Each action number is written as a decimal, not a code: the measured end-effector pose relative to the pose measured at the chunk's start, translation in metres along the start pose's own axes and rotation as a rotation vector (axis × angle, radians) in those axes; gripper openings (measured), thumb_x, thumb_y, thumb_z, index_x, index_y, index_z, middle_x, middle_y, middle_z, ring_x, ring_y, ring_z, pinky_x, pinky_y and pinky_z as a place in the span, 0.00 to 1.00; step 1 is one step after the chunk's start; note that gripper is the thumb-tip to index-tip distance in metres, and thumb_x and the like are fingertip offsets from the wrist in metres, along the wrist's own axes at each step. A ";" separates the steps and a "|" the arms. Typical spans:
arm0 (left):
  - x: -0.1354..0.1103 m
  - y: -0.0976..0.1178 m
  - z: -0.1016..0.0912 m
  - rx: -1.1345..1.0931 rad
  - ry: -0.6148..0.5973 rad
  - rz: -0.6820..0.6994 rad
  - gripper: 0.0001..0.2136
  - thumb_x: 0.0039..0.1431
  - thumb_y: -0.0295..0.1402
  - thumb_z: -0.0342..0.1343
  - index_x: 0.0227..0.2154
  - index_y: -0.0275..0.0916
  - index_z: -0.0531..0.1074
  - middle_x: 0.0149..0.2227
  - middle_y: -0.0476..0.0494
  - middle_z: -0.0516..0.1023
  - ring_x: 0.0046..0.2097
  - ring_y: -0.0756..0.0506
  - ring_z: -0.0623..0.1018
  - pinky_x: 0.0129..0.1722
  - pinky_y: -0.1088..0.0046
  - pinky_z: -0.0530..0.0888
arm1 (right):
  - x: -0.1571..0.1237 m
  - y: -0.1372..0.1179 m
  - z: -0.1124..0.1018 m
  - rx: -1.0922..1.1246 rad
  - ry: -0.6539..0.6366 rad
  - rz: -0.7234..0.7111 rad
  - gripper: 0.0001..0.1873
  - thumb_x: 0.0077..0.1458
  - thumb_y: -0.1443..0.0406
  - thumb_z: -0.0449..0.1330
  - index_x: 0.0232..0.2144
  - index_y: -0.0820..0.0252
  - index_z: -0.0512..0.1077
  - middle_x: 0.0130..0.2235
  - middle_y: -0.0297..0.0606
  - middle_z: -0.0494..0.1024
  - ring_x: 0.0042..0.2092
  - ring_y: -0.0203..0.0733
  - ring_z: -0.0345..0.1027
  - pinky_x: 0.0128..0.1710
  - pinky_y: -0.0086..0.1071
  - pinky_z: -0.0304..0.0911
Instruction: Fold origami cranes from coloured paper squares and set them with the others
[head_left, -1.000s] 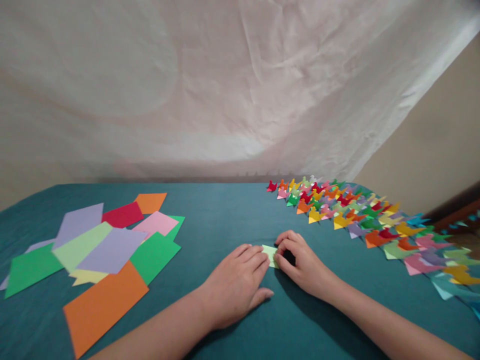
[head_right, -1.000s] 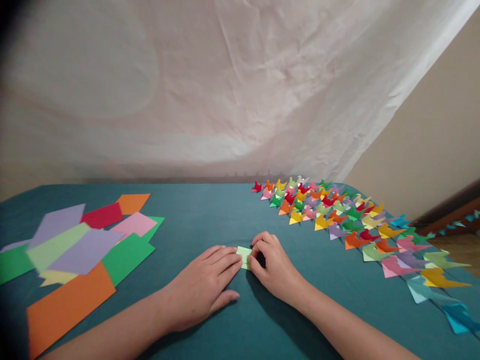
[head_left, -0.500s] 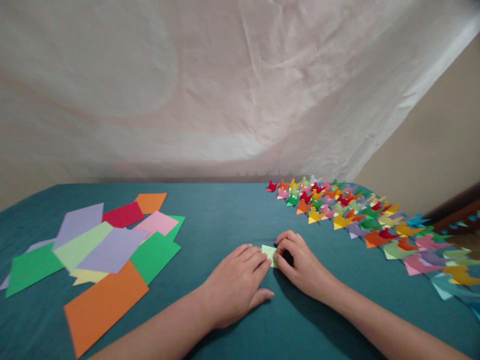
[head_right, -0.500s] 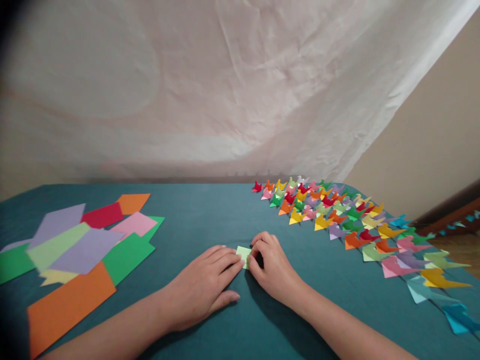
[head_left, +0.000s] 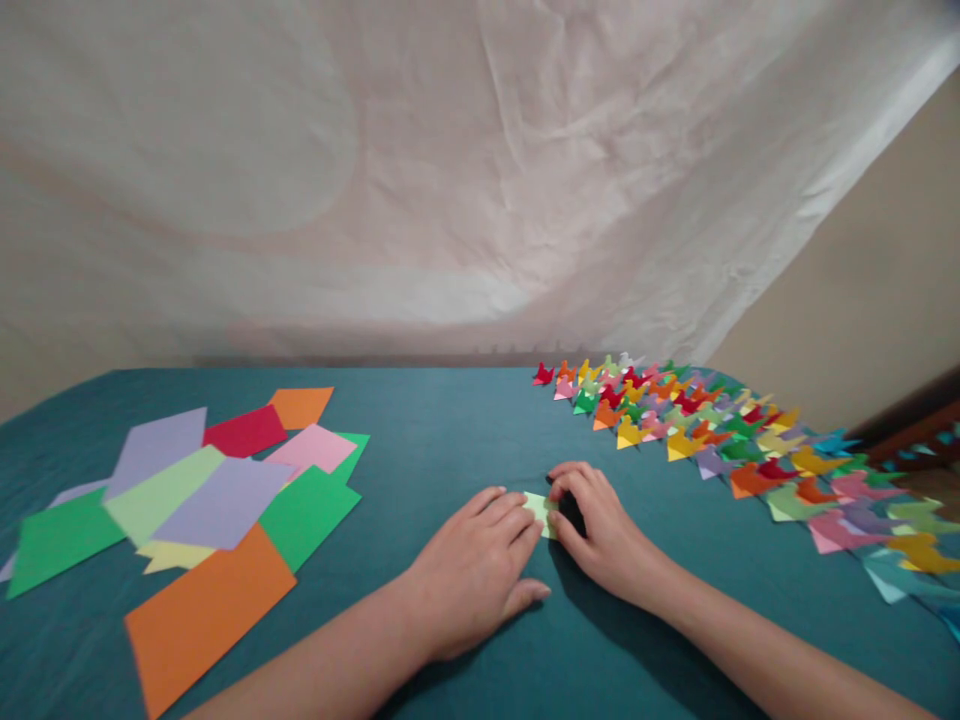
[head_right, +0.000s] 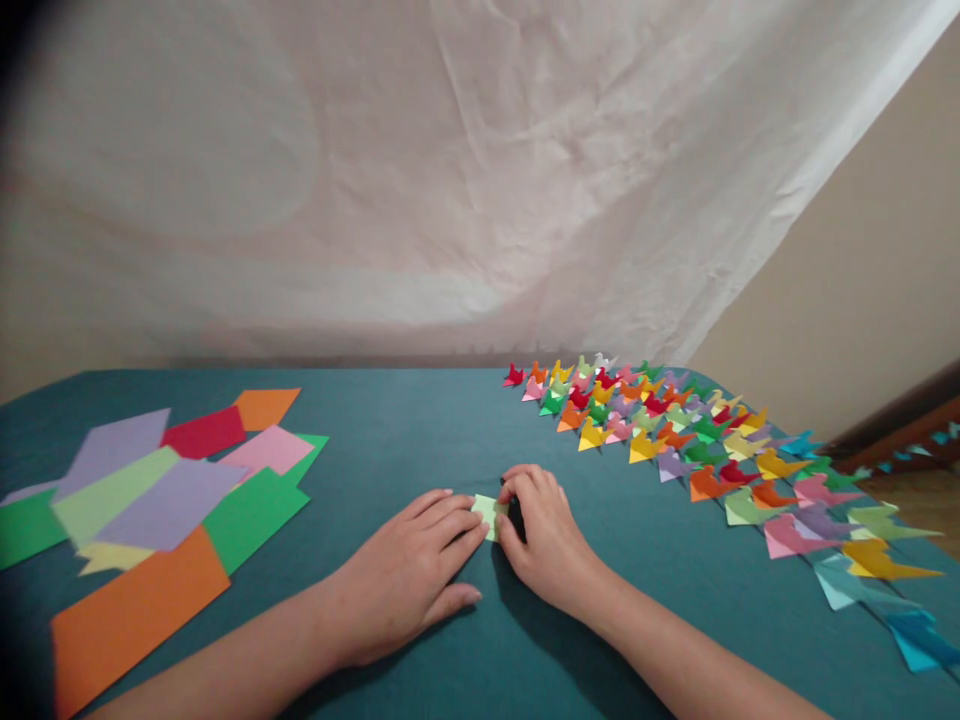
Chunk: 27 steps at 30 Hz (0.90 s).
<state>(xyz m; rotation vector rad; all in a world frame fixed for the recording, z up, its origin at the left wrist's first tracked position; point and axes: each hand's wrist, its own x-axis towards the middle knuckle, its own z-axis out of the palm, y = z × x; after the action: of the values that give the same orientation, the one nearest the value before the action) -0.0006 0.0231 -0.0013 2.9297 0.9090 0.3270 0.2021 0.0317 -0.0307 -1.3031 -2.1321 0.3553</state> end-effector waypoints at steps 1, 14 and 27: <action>0.000 0.000 0.000 0.002 0.000 0.004 0.22 0.60 0.45 0.50 0.51 0.36 0.64 0.52 0.39 0.70 0.58 0.40 0.64 0.58 0.61 0.56 | -0.001 0.001 0.001 -0.025 -0.001 0.004 0.09 0.50 0.72 0.52 0.35 0.57 0.61 0.45 0.44 0.66 0.49 0.49 0.59 0.46 0.47 0.58; 0.002 -0.001 -0.006 -0.029 -0.011 0.001 0.19 0.60 0.43 0.51 0.49 0.38 0.66 0.50 0.41 0.71 0.57 0.40 0.63 0.58 0.59 0.55 | 0.000 0.006 0.000 -0.130 -0.028 0.036 0.15 0.50 0.69 0.53 0.42 0.58 0.60 0.55 0.50 0.58 0.59 0.51 0.49 0.53 0.52 0.53; 0.000 -0.002 -0.003 -0.005 0.005 -0.027 0.21 0.57 0.44 0.53 0.51 0.40 0.64 0.52 0.40 0.68 0.59 0.39 0.62 0.58 0.57 0.56 | -0.009 -0.009 -0.017 -0.297 -0.025 -0.277 0.17 0.53 0.75 0.52 0.40 0.52 0.72 0.50 0.37 0.71 0.57 0.50 0.54 0.55 0.52 0.49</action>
<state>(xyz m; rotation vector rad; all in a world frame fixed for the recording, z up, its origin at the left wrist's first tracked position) -0.0020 0.0247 0.0012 2.9104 0.9463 0.3342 0.2095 0.0185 -0.0163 -1.1378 -2.4144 -0.0637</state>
